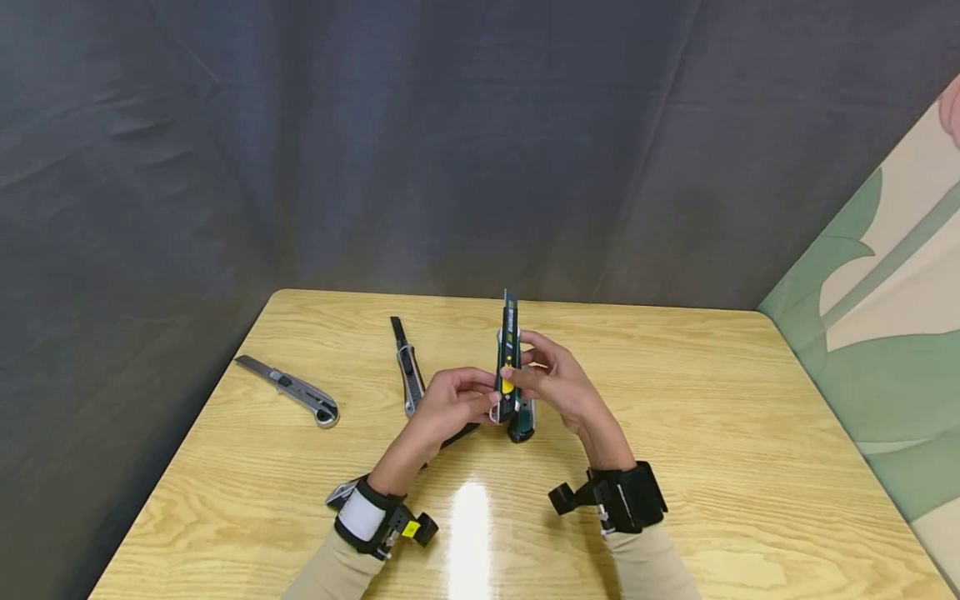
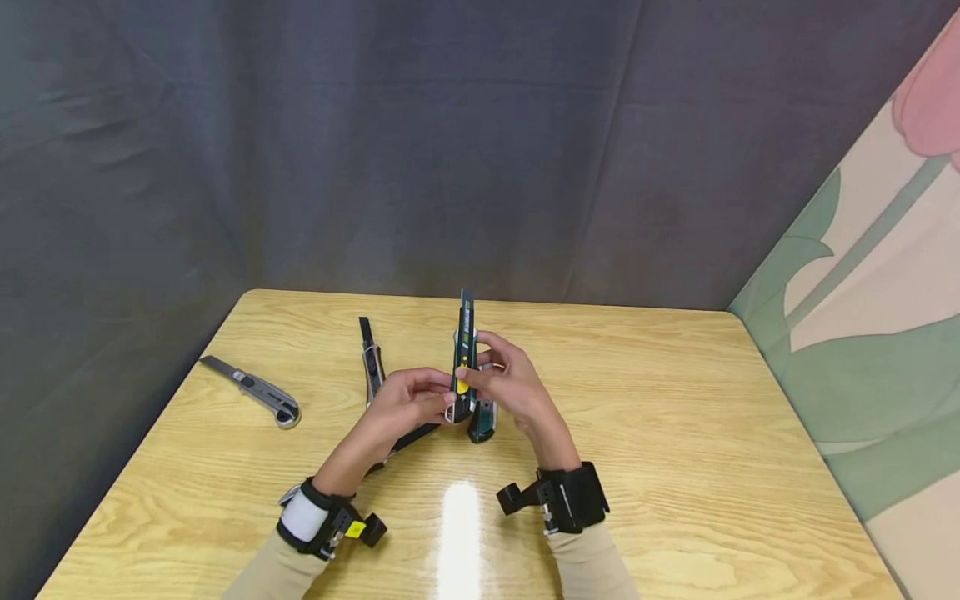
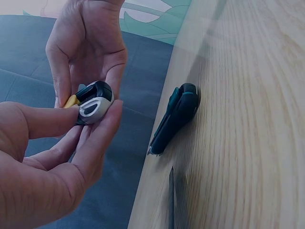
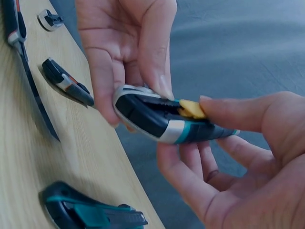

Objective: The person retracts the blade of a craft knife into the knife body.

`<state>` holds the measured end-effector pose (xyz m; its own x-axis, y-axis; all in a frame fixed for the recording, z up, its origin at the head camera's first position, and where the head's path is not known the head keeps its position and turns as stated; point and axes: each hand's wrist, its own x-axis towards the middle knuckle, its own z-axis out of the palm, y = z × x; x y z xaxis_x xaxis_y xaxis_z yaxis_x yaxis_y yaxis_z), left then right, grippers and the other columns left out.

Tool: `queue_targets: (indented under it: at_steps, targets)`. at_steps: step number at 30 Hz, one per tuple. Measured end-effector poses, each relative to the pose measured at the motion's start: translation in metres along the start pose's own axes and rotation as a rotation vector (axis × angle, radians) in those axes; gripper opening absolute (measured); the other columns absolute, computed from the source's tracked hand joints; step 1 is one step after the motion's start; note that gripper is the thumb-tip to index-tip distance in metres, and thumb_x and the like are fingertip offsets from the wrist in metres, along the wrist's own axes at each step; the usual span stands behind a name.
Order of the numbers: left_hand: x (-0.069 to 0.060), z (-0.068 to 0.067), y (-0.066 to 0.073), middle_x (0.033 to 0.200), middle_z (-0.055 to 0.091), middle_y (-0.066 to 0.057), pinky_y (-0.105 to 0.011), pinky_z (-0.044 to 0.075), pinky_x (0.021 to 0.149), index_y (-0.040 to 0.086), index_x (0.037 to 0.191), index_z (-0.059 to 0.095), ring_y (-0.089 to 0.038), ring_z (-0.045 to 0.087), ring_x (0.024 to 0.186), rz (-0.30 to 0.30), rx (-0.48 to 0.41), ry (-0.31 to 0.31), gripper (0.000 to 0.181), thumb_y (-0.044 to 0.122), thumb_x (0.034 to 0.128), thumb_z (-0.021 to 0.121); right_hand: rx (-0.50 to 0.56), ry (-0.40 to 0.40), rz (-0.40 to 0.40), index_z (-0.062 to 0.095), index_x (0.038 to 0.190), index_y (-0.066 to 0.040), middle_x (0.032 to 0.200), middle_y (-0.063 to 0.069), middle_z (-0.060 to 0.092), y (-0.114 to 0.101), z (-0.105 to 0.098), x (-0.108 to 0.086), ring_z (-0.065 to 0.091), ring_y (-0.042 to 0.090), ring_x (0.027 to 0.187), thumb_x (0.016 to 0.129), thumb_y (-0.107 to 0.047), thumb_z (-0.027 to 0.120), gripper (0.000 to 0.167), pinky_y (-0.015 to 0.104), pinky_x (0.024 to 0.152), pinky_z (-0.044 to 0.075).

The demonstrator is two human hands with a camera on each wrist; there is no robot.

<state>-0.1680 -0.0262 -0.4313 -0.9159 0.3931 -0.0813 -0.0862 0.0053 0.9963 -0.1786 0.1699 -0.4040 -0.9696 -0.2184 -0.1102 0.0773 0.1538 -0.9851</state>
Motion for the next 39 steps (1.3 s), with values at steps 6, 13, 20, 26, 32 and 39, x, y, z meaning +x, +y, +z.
queue_targets:
  at_steps: [6,13,20,26,32,39]
  targets:
    - [0.0009,0.0018,0.0020,0.103,0.069,-0.017,-0.056,0.059,0.086,0.000,0.114,0.068,-0.018,0.072,0.084,-0.006,0.004,-0.006,0.020,0.004,0.0939,0.066,0.007,-0.012,0.006,0.054,0.140,-0.023,0.117,0.020,0.056,0.0014,-0.0054,-0.0006,0.063,0.022,0.090,0.092,-0.019,0.072,0.052,0.043,0.078,0.061]
    - [0.0022,0.0017,0.0044,0.104,0.070,-0.016,-0.055,0.060,0.085,0.002,0.113,0.069,-0.018,0.072,0.083,-0.009,0.028,0.005,0.020,0.006,0.0932,0.067,0.010,-0.010,-0.002,0.054,0.140,-0.025,0.117,0.017,0.054,0.0034,-0.0061,-0.0011,0.062,0.023,0.095,0.093,-0.026,0.071,0.050,0.039,0.079,0.061]
    - [0.0014,0.0035,0.0032,0.100,0.068,-0.016,-0.054,0.061,0.082,-0.001,0.111,0.069,-0.020,0.072,0.081,-0.006,-0.007,0.003,0.020,0.003,0.0913,0.069,0.006,-0.040,-0.033,0.052,0.140,-0.023,0.113,0.016,0.054,0.0022,-0.0047,-0.0003,0.055,0.023,0.089,0.096,-0.021,0.067,0.047,0.039,0.074,0.057]
    - [-0.0012,0.0036,0.0010,0.096,0.067,-0.013,-0.050,0.063,0.080,-0.003,0.110,0.068,-0.020,0.072,0.079,-0.018,-0.057,0.010,0.021,-0.001,0.0893,0.069,-0.004,-0.098,-0.067,0.051,0.139,-0.019,0.105,0.011,0.053,0.0009,-0.0035,0.0009,0.052,0.022,0.083,0.096,-0.013,0.066,0.046,0.037,0.071,0.053]
    - [-0.0034,0.0034,-0.0006,0.095,0.064,-0.010,-0.051,0.062,0.081,-0.004,0.111,0.067,-0.019,0.071,0.079,-0.020,-0.073,0.010,0.022,-0.001,0.0896,0.068,-0.022,-0.134,-0.104,0.050,0.141,-0.020,0.108,0.017,0.049,0.0018,-0.0043,-0.0004,0.056,0.023,0.085,0.093,-0.005,0.068,0.053,0.036,0.075,0.054]
    - [-0.0022,0.0018,0.0007,0.097,0.064,-0.011,-0.050,0.062,0.081,-0.002,0.113,0.068,-0.019,0.071,0.082,-0.012,-0.064,0.009,0.023,0.000,0.0902,0.068,-0.009,-0.135,-0.102,0.048,0.144,-0.024,0.111,0.018,0.048,0.0012,-0.0055,-0.0014,0.060,0.024,0.086,0.092,-0.006,0.070,0.059,0.034,0.077,0.056]
